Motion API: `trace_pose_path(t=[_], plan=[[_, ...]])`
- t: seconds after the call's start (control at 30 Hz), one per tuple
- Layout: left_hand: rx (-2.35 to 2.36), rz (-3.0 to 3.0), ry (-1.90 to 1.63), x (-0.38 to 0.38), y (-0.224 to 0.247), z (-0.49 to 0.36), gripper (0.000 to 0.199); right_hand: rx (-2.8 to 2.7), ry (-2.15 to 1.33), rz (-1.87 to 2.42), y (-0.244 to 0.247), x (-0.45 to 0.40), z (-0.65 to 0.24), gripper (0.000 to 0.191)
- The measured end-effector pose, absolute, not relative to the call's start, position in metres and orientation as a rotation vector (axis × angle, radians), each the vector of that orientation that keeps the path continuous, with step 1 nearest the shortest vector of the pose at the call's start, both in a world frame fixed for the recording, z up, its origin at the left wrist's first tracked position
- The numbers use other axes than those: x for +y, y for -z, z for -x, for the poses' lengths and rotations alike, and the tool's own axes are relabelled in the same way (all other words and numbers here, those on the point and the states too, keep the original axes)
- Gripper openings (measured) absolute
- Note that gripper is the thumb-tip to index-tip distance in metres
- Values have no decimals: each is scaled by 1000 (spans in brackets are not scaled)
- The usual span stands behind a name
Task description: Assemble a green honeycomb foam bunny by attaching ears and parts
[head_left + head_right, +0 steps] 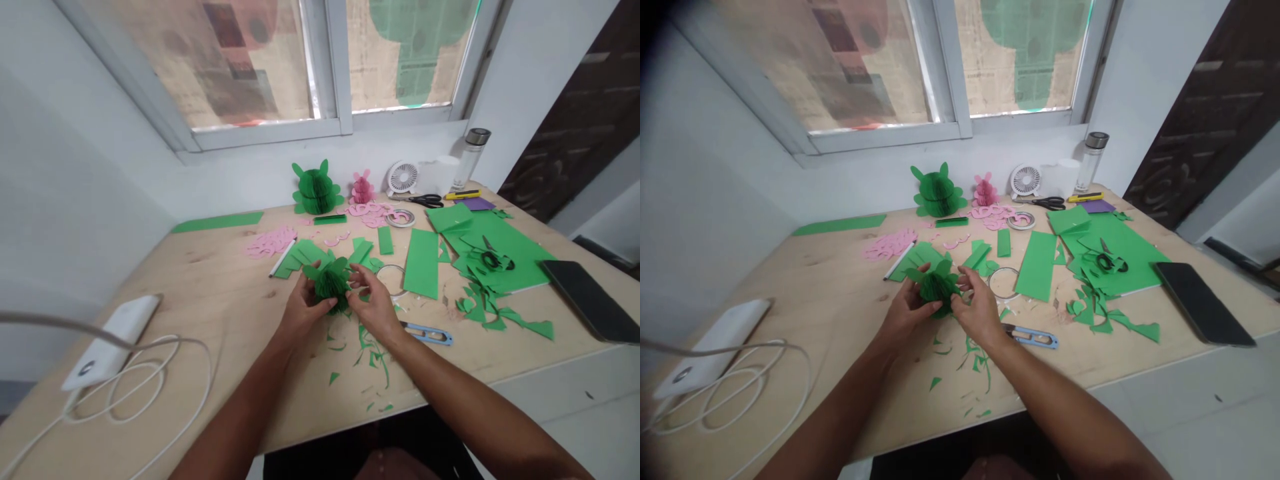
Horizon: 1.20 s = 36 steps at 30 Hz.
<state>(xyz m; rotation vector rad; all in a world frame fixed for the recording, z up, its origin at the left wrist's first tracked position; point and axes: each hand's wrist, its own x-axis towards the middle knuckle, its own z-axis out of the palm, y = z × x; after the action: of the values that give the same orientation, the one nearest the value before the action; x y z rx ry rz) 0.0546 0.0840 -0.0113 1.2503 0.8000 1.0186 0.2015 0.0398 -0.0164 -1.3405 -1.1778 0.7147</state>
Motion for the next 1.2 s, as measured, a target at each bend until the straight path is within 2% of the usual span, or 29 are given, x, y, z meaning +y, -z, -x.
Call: trace_pose_path(t=[0.4,0.63,0.93,1.2], plan=[[758,-1177,-988,85,13,-55,84,-1151,-709,1336,20,44,-207,33],[738,-1169,-946,85,15,-55,83,-1148,-679,1342,17,44,-209,14],[760,-1126,-987,86,13,-54,83,-1093,-701,1334,18,45,-208,9],[818,-1104,-995,90,22,-49,70,-1104,-703,1356,17,45,-208,10]])
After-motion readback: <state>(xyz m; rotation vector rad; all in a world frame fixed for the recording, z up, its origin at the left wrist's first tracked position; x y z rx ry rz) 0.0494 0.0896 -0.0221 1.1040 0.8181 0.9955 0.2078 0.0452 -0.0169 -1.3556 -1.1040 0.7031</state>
